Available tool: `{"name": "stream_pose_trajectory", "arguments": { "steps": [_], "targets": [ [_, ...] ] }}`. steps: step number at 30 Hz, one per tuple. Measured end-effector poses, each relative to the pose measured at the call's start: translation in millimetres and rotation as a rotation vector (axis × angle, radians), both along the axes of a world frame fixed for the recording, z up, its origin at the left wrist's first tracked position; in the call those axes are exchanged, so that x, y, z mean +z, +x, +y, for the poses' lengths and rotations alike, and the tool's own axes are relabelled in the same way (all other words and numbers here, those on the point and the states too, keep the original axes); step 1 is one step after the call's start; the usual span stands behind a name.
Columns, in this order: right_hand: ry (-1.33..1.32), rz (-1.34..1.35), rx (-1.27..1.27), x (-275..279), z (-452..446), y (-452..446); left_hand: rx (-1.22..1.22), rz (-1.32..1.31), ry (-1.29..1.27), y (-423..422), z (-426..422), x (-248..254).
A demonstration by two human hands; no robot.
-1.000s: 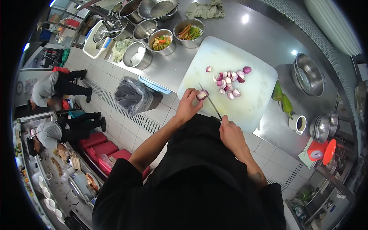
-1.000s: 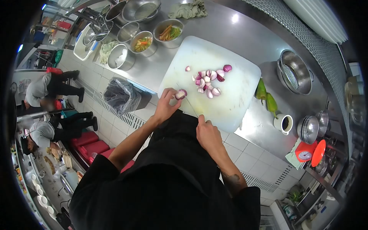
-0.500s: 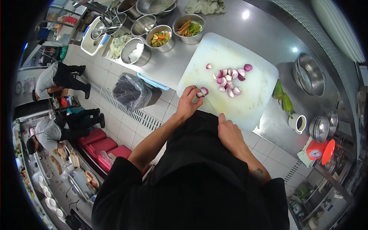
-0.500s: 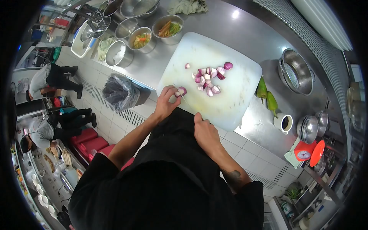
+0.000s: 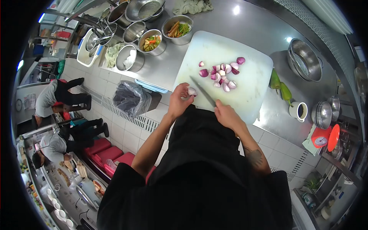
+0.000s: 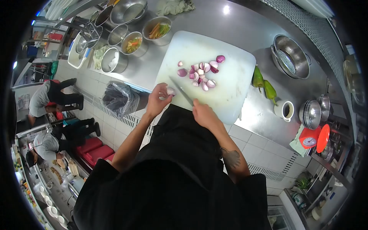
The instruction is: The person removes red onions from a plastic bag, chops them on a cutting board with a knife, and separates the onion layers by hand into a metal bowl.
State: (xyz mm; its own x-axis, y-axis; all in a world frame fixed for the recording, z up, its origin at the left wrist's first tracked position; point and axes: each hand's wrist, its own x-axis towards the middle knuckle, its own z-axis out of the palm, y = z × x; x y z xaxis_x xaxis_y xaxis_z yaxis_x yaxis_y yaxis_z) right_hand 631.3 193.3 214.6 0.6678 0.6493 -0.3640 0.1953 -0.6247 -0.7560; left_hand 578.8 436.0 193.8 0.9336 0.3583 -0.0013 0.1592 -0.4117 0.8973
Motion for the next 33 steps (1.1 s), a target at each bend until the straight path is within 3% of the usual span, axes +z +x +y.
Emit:
{"name": "stream_pose_trajectory", "arguments": {
  "steps": [2,6,12,14,17,21,24,26,33],
  "targets": [
    [-0.111,0.019,-0.05,9,-9,1,-0.161,0.07,0.083,-3,9,8],
    [-0.134,0.006,-0.049,26,-15,-4,-0.24,0.068,0.218,-9,12,16],
    [-0.134,0.013,-0.036,28,-14,-12,-0.158,0.123,0.146,-4,5,13],
    [-0.14,0.015,-0.036,30,-14,-14,-0.091,0.196,-0.06,6,6,6],
    [-0.145,0.018,-0.039,27,-13,-16,-0.009,0.182,0.095,26,13,5],
    [-0.133,-0.007,-0.057,25,-9,-20,0.042,0.215,0.071,35,21,-1],
    [-0.137,-0.045,-0.083,25,-7,-23,0.089,0.08,0.112,22,20,9],
    [-0.14,-0.067,-0.075,29,-7,-25,-0.105,-0.084,0.264,10,17,16],
    [-0.283,-0.163,0.084,75,-3,-22,-0.176,-0.176,0.374,3,2,7]
  ]
}}
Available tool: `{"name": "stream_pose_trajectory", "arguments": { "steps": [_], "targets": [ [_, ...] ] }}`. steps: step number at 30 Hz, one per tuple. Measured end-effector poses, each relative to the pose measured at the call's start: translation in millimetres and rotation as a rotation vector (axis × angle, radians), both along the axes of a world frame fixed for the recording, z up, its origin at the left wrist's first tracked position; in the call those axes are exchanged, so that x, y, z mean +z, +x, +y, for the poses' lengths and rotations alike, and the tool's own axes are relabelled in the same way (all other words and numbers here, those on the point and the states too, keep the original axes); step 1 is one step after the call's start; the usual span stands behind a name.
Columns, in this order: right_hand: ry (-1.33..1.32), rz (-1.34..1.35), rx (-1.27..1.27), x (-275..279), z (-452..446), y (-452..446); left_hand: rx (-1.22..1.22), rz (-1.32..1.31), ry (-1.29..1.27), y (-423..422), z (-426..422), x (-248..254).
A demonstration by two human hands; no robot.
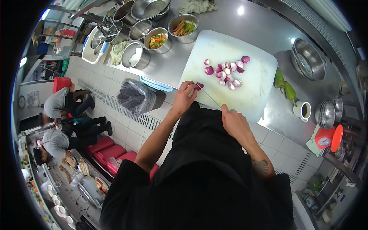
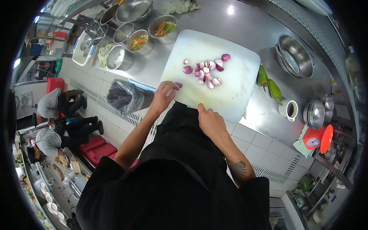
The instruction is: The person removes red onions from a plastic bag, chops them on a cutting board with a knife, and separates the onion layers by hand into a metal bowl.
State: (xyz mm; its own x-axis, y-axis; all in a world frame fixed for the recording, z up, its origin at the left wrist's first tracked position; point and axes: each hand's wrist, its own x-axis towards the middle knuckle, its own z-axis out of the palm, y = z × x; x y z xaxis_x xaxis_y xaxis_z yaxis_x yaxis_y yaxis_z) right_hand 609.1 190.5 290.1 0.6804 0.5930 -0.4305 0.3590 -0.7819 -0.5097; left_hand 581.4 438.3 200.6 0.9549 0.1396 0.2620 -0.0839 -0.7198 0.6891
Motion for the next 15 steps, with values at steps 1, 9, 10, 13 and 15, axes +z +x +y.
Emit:
{"name": "stream_pose_trajectory", "arguments": {
  "steps": [1,9,10,13,15],
  "targets": [
    [-0.002,-0.003,0.003,1,0,2,-0.004,-0.019,0.008,1,-1,-1],
    [-0.041,0.001,0.099,12,1,9,0.05,-0.036,0.006,3,-2,-8],
    [-0.042,0.002,0.101,12,2,6,0.043,-0.041,-0.002,3,-2,-8],
    [-0.034,-0.004,0.073,13,5,0,0.037,-0.053,-0.011,4,-2,-8],
    [-0.042,-0.007,0.061,14,7,-2,0.035,-0.057,-0.009,4,-1,-9]
  ]
}}
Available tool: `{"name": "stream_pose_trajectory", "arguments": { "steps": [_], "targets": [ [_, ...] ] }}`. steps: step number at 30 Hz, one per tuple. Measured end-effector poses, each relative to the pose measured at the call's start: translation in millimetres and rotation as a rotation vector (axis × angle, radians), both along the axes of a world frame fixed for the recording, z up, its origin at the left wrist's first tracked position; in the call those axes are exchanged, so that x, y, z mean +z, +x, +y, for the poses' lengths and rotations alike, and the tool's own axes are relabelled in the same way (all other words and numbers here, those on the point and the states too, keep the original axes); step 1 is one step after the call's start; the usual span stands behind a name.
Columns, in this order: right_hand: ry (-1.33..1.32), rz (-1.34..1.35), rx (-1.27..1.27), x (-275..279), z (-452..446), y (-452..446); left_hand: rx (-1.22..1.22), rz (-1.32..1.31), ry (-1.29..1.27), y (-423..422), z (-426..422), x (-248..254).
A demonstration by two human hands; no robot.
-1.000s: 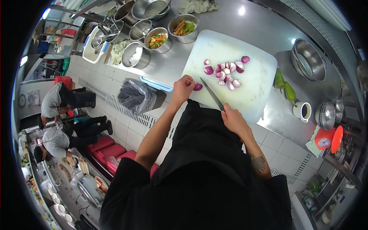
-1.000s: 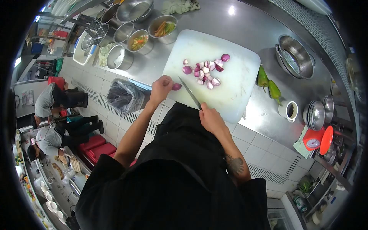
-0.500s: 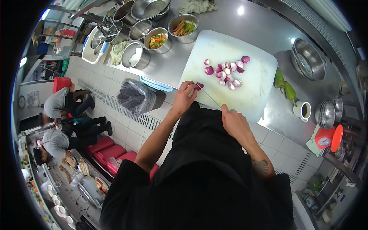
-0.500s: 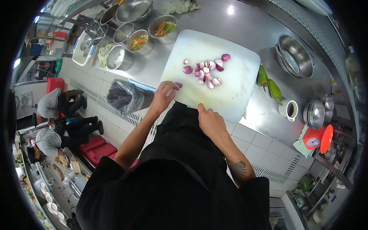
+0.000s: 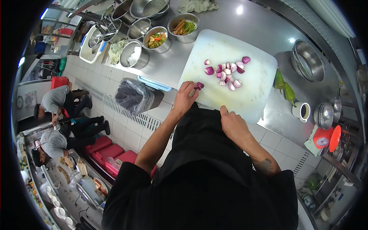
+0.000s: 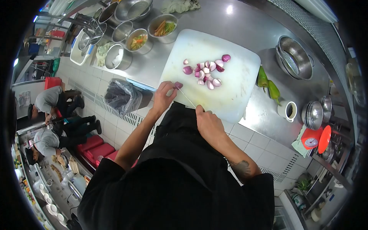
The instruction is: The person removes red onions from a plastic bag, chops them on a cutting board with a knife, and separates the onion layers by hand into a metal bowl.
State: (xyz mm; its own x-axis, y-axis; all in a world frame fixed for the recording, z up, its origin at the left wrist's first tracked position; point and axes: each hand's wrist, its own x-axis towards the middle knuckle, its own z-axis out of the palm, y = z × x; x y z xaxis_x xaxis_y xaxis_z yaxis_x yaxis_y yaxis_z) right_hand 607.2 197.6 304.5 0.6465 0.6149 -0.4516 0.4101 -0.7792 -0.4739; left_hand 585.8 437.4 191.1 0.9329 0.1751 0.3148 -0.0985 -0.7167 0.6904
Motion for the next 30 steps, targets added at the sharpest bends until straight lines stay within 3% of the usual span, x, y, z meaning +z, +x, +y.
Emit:
{"name": "stream_pose_trajectory", "arguments": {
  "steps": [3,8,16,22,24,28,30],
  "targets": [
    [0.038,0.031,-0.037,-6,2,-3,-0.023,0.002,-0.018,1,1,-2],
    [0.111,0.021,-0.046,-68,11,-3,0.004,-0.022,-0.007,1,2,-5],
    [0.234,0.157,-0.147,-45,-6,18,-0.024,0.018,0.062,8,4,16],
    [0.222,0.126,0.013,-52,-12,0,0.028,-0.028,-0.034,72,-11,44],
    [0.249,0.114,0.063,-61,-4,-6,-0.135,0.025,0.215,89,-17,32],
    [0.236,0.115,0.015,-69,5,-4,-0.177,0.283,0.31,98,-18,32],
    [0.262,0.126,-0.088,-83,-3,2,0.02,0.433,-0.498,78,-18,54]
  ]
}}
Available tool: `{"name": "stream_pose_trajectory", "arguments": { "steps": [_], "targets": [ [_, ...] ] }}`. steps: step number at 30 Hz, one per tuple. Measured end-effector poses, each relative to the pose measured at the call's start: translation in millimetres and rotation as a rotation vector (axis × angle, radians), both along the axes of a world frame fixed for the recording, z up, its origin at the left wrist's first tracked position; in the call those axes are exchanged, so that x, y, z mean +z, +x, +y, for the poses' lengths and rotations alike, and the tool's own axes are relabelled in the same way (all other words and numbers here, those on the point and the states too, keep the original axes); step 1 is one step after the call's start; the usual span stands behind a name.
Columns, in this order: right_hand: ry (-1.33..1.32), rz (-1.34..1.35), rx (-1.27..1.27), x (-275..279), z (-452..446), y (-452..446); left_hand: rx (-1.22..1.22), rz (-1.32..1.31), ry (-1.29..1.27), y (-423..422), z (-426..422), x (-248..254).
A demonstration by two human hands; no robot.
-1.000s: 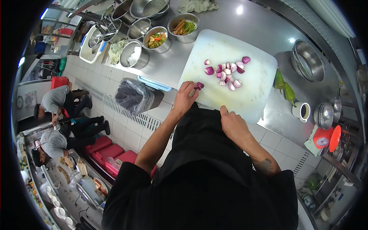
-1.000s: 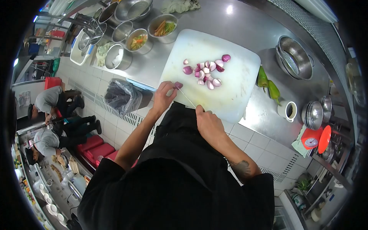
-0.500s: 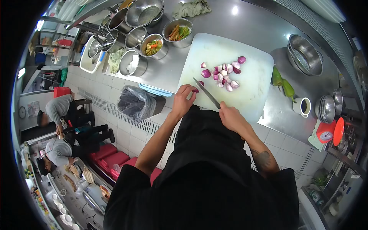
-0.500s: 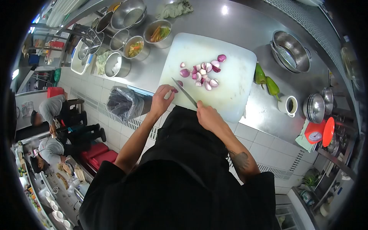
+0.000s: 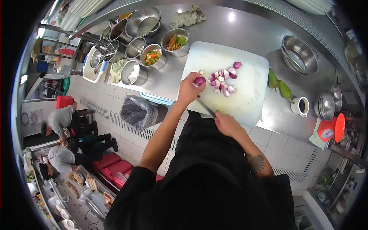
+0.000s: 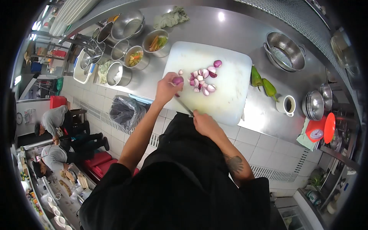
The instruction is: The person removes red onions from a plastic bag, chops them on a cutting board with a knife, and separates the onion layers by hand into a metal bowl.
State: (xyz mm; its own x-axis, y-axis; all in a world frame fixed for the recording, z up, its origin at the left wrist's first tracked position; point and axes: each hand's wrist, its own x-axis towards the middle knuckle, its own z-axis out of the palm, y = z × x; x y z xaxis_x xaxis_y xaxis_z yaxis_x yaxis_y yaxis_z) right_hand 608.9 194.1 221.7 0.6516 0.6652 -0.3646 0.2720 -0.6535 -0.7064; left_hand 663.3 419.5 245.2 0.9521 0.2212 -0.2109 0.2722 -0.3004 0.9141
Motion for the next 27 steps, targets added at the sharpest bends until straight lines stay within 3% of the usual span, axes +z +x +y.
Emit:
{"name": "stream_pose_trajectory", "arguments": {
  "steps": [2,4,6,8,13,15,27],
  "targets": [
    [0.014,0.031,-0.077,-2,-6,4,0.036,-0.072,-0.145,-20,8,-19],
    [-0.066,0.066,-0.167,12,-10,9,0.08,-0.075,0.323,-43,8,-25],
    [-0.09,0.071,-0.169,18,-9,8,0.091,-0.178,0.396,-63,9,-48],
    [-0.092,-0.008,-0.15,27,-6,7,0.055,-0.353,0.792,-74,9,-58],
    [-0.167,-0.106,-0.038,55,1,-4,0.104,-0.4,0.532,-80,11,-53],
    [-0.182,-0.144,0.002,65,2,-9,-0.003,-0.391,0.455,-82,14,-56],
    [-0.195,-0.098,0.016,69,6,-17,-0.025,-0.453,0.444,-80,15,-60]
  ]
}}
